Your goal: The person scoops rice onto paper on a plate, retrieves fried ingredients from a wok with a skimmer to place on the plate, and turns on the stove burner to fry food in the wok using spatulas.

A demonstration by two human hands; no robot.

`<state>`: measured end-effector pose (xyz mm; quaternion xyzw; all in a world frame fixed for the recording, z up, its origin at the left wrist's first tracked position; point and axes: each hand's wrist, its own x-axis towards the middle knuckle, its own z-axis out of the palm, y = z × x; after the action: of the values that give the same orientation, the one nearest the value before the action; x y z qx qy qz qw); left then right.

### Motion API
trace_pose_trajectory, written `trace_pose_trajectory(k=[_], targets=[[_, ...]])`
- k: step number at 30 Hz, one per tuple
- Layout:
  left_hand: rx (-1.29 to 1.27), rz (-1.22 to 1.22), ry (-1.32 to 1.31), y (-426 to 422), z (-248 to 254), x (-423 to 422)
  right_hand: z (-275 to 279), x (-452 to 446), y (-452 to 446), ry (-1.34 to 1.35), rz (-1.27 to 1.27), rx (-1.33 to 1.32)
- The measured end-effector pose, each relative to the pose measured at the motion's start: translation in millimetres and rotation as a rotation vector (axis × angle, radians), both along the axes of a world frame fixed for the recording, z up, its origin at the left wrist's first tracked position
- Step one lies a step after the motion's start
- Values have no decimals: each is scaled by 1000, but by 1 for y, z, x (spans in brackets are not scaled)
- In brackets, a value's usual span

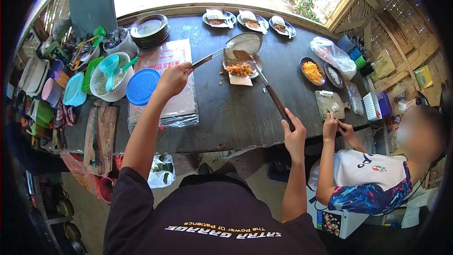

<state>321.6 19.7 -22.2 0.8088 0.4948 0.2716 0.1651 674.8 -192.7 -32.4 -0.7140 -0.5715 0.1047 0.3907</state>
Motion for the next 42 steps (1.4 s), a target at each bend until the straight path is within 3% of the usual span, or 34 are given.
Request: trace_pose_trajectory(k=[21,33,42], targets=[[11,60,7,-3,-1,8,15,-7,-10,44,11,9],[-14,103,-22,-5,-2,2,7,-5,-15,-68,70,45],[-28,168,-65,-17,-1,-2,16,-12,-9,-47,-20,-38]])
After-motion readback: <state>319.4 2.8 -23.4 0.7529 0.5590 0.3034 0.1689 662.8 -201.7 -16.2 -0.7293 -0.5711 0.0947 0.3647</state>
